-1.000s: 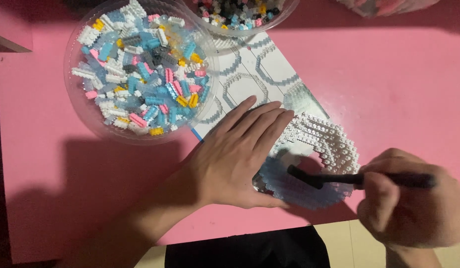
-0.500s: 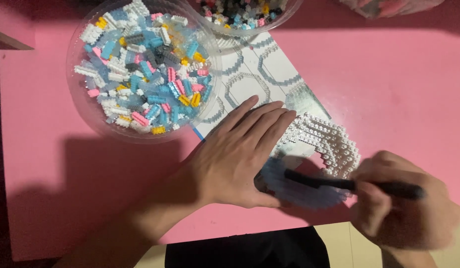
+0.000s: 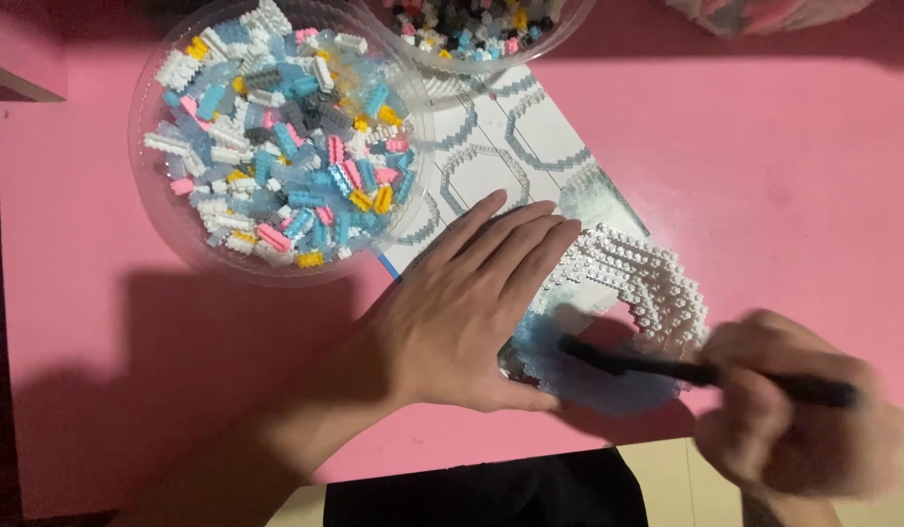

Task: Assembling a toy robot using interlocking blocks and a small plastic hammer

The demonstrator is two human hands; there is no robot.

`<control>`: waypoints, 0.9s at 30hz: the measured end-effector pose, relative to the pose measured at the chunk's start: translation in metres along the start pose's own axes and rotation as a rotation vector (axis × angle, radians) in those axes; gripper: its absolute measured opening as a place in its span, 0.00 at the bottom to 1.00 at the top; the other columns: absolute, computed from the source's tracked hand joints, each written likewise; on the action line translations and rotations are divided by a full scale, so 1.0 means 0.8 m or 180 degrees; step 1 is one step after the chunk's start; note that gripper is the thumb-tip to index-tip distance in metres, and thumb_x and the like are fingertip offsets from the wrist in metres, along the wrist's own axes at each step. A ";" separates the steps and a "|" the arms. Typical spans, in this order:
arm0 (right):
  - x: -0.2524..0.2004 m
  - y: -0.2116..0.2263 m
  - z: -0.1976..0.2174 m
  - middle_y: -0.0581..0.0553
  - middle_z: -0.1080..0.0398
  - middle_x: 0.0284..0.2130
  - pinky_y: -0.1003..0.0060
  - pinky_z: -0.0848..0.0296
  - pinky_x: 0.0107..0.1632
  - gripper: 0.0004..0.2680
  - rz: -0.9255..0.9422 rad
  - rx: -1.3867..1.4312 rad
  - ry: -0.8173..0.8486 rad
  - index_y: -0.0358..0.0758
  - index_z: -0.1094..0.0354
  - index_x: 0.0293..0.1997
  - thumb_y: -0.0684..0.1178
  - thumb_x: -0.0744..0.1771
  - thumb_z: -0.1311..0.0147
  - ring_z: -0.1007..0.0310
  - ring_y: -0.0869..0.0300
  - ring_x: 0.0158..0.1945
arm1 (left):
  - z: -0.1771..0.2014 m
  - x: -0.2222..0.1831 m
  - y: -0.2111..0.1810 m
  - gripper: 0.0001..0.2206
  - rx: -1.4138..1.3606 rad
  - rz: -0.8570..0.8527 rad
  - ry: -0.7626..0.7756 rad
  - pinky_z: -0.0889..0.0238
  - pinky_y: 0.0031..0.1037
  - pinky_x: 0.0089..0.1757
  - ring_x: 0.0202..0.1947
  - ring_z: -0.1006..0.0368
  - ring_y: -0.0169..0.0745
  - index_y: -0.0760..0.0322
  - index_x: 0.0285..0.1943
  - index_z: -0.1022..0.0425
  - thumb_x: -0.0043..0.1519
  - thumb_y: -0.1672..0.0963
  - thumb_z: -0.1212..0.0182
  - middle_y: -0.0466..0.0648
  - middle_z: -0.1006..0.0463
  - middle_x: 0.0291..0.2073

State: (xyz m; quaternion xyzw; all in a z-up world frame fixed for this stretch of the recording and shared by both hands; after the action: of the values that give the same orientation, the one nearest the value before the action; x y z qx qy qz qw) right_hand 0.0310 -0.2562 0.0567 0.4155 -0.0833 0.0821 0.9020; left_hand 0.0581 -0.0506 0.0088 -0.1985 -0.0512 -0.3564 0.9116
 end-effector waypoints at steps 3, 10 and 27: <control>-0.014 -0.013 0.039 0.52 0.47 0.16 0.60 0.61 0.22 0.10 -0.1040 -0.1762 0.0026 0.39 0.37 0.19 0.34 0.63 0.57 0.49 0.63 0.19 | 0.009 0.000 -0.002 0.62 -0.0066 -0.0021 -0.0131 0.63 0.45 0.76 0.78 0.43 0.55 0.76 0.80 0.47 0.51 0.26 0.45 0.61 0.36 0.76; -0.157 -0.384 0.121 0.39 0.32 0.65 0.57 0.24 0.64 0.13 -0.0927 0.3717 -0.0877 0.41 0.32 0.62 0.53 0.72 0.47 0.33 0.49 0.70 | 0.010 0.001 -0.002 0.61 -0.0152 -0.0052 -0.0138 0.62 0.46 0.76 0.78 0.43 0.56 0.75 0.80 0.48 0.52 0.27 0.46 0.62 0.36 0.76; -0.058 -0.009 0.008 0.37 0.39 0.28 0.55 0.38 0.42 0.07 0.1200 -0.1205 0.0083 0.22 0.23 0.52 0.33 0.71 0.46 0.41 0.48 0.33 | 0.017 0.004 -0.004 0.58 -0.0202 -0.0031 -0.0236 0.58 0.43 0.76 0.77 0.41 0.54 0.74 0.79 0.45 0.54 0.28 0.44 0.58 0.33 0.75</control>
State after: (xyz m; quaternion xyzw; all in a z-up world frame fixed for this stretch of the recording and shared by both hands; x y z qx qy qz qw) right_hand -0.0127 -0.2692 0.0454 0.2154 -0.1615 0.2370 0.9335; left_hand 0.0590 -0.0495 0.0232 -0.2401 -0.0745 -0.3547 0.9005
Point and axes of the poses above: each hand's wrist, its own x-axis towards the middle knuckle, its own z-axis out of the back of the hand, y = z × x, the point moved 8 cm from there along x, towards the middle knuckle
